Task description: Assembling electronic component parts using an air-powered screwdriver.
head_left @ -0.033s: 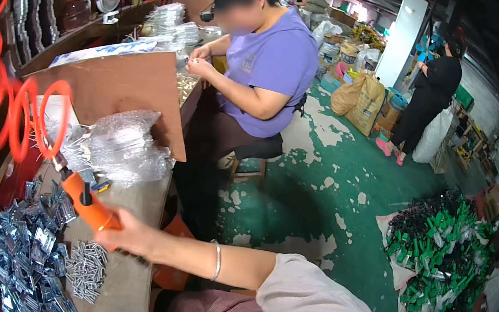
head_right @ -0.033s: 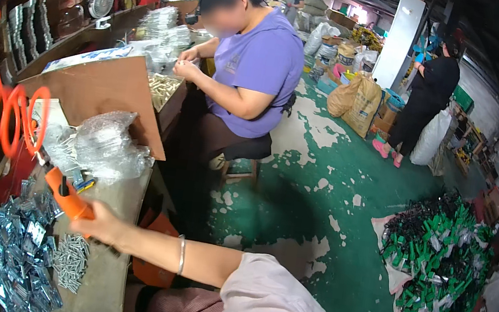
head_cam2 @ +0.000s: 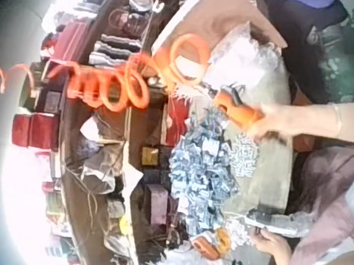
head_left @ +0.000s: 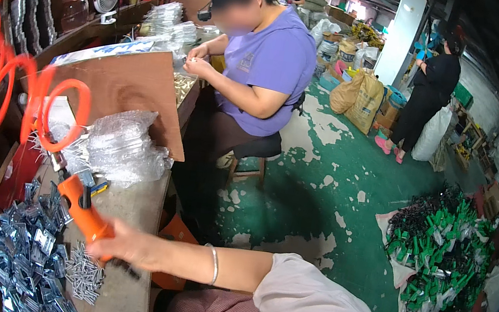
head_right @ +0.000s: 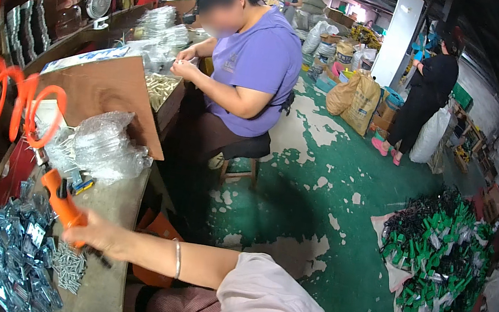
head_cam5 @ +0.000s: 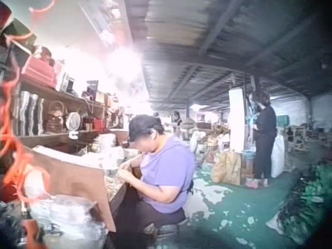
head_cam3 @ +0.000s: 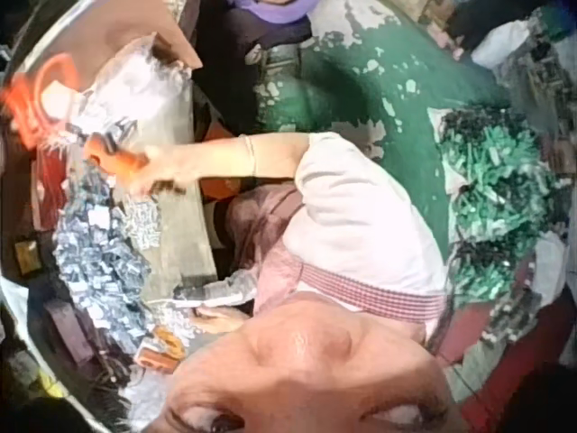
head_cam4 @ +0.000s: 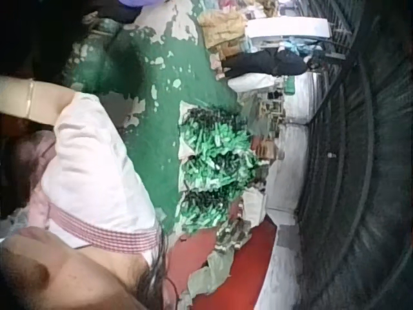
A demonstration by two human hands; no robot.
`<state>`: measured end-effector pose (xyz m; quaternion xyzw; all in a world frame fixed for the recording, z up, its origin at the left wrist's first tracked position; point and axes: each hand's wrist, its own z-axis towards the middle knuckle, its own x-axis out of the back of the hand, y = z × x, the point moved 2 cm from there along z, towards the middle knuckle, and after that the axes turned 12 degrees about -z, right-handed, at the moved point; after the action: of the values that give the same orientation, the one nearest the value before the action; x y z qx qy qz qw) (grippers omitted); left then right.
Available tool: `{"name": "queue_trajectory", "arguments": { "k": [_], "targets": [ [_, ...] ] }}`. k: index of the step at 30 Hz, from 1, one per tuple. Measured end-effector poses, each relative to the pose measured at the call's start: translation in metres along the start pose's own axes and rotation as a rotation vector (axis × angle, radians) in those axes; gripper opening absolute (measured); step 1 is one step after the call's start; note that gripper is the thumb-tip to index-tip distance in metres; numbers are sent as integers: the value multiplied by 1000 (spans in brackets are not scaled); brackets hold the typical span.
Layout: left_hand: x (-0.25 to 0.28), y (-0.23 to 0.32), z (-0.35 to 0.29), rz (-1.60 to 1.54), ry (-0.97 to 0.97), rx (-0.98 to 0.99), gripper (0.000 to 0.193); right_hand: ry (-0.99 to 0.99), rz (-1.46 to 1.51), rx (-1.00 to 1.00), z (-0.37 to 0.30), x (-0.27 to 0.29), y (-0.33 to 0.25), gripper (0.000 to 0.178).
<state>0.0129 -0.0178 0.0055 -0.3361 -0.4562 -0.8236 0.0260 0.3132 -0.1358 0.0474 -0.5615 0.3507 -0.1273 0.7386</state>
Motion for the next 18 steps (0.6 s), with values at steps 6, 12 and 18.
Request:
{"name": "queue_trajectory", "arguments": {
  "k": [6,12,18],
  "targets": [
    [-2,12,2,-29,-12,104,29,-290,329,-70,-2,-44,25,40],
    [-3,-7,3,-116,-41,144,33,-129,363,-2,-8,-64,38,30],
    [-6,-14,0,-265,-63,100,34,-84,363,51,-17,-74,59,34]
  ]
}}
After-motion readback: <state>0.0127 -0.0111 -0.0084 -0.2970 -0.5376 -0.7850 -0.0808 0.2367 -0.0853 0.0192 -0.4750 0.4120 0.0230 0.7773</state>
